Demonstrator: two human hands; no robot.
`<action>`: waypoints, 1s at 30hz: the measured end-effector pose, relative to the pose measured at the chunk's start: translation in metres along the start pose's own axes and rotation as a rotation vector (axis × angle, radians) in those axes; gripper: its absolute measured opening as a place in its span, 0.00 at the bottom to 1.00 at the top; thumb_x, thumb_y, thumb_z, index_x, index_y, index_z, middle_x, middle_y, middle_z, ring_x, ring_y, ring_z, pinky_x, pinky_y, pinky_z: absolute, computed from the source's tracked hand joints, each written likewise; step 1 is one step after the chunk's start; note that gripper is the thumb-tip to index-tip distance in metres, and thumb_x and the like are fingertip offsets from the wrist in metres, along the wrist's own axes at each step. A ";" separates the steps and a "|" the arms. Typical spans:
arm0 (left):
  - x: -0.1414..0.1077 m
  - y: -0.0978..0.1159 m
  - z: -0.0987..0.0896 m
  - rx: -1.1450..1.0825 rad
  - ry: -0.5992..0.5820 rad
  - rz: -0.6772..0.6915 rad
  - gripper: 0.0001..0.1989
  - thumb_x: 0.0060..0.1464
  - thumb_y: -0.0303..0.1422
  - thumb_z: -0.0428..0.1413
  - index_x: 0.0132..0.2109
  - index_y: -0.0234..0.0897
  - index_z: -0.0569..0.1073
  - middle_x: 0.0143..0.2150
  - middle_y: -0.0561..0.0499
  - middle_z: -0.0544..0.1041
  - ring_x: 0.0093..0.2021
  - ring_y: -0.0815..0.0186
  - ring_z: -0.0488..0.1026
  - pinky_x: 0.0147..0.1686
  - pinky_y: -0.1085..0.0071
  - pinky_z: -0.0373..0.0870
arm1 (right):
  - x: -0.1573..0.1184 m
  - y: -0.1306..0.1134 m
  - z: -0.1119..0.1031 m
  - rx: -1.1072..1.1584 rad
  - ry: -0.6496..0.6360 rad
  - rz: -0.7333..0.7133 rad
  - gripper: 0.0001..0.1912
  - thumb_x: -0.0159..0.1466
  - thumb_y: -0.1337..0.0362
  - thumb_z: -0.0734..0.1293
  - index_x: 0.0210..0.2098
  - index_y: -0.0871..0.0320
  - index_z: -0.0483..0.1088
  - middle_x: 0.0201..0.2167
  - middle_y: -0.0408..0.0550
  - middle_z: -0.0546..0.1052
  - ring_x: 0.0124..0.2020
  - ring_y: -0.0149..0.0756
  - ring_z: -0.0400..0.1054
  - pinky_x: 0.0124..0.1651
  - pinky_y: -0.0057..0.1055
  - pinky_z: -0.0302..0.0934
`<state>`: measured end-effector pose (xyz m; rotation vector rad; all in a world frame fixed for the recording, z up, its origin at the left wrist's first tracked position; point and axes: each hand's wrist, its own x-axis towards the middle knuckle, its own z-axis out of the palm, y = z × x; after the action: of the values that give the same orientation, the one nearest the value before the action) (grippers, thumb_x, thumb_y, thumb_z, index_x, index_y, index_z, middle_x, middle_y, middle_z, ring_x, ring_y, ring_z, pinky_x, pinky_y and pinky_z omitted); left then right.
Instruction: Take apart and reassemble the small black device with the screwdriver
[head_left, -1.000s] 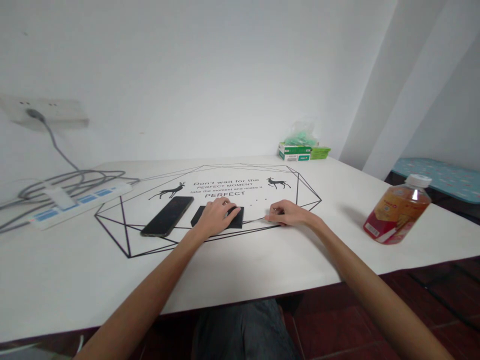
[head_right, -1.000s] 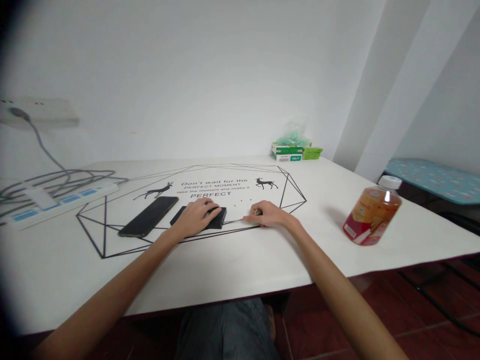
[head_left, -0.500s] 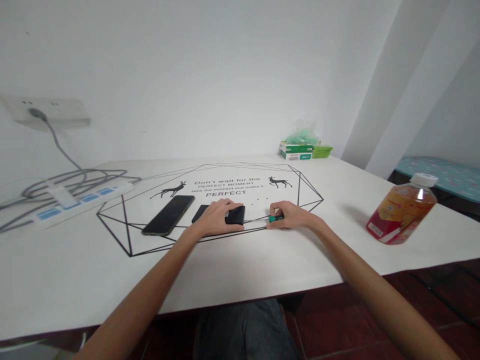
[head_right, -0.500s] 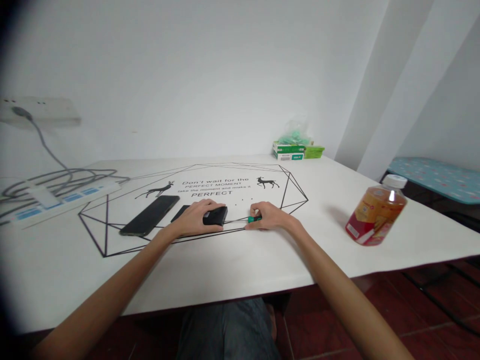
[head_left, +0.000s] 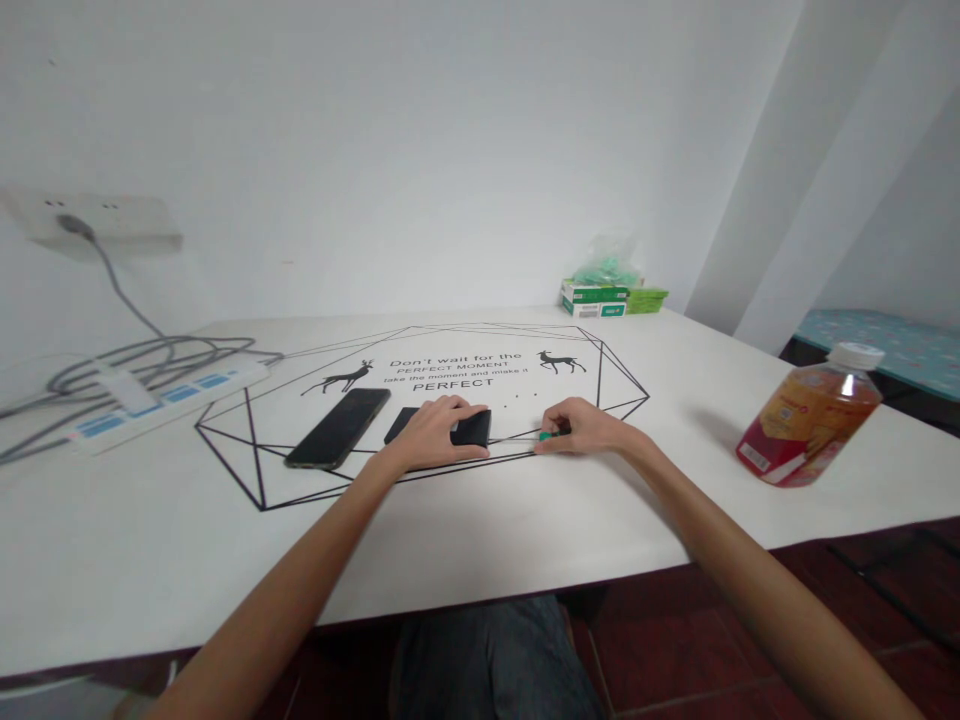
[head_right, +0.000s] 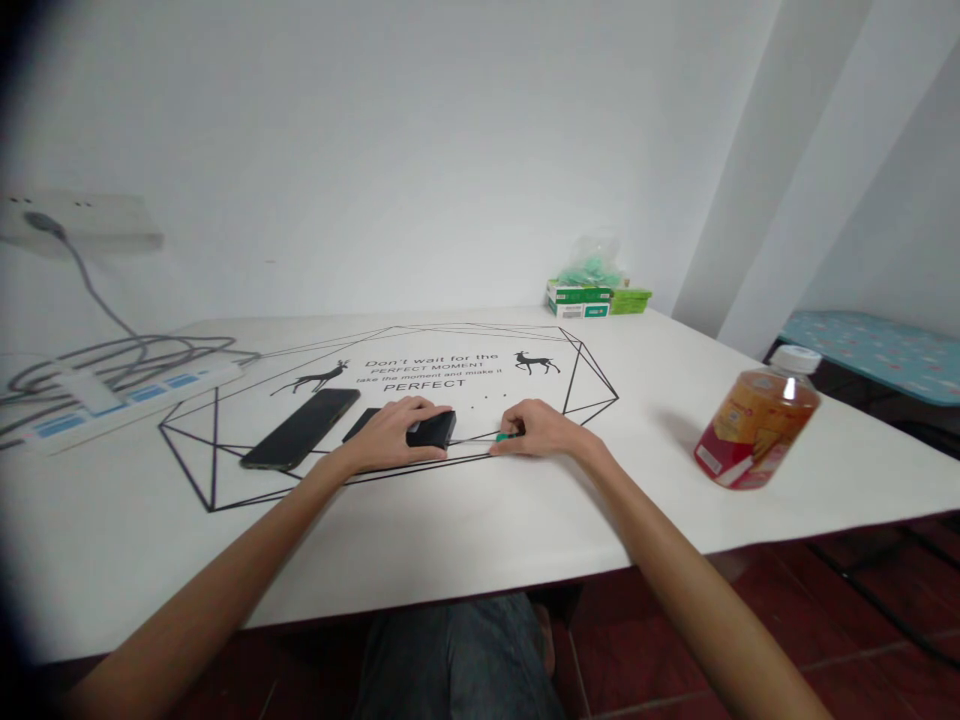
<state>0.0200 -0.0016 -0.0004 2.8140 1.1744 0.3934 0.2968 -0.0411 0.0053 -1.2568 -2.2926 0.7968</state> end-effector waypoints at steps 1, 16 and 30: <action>0.000 0.000 0.000 0.004 0.003 -0.001 0.36 0.49 0.57 0.54 0.60 0.43 0.68 0.51 0.44 0.71 0.51 0.53 0.67 0.49 0.60 0.61 | 0.000 0.000 0.001 -0.011 0.023 0.000 0.20 0.53 0.49 0.70 0.22 0.58 0.63 0.18 0.38 0.61 0.22 0.26 0.51 0.26 0.27 0.43; 0.001 -0.003 0.003 0.026 0.032 -0.016 0.35 0.51 0.58 0.52 0.60 0.44 0.67 0.51 0.44 0.71 0.51 0.54 0.67 0.49 0.60 0.61 | 0.001 -0.006 0.005 -0.243 0.147 0.069 0.21 0.59 0.45 0.64 0.27 0.57 0.66 0.23 0.44 0.70 0.24 0.31 0.58 0.29 0.29 0.47; 0.001 -0.005 0.005 0.012 0.027 -0.030 0.36 0.49 0.57 0.54 0.60 0.44 0.67 0.52 0.43 0.71 0.51 0.52 0.66 0.50 0.58 0.61 | 0.002 0.007 0.002 -0.177 0.146 0.037 0.21 0.51 0.47 0.71 0.25 0.57 0.63 0.22 0.39 0.65 0.25 0.29 0.55 0.29 0.27 0.47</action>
<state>0.0187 0.0031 -0.0060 2.8065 1.2268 0.4251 0.2991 -0.0363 -0.0006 -1.3892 -2.2672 0.5042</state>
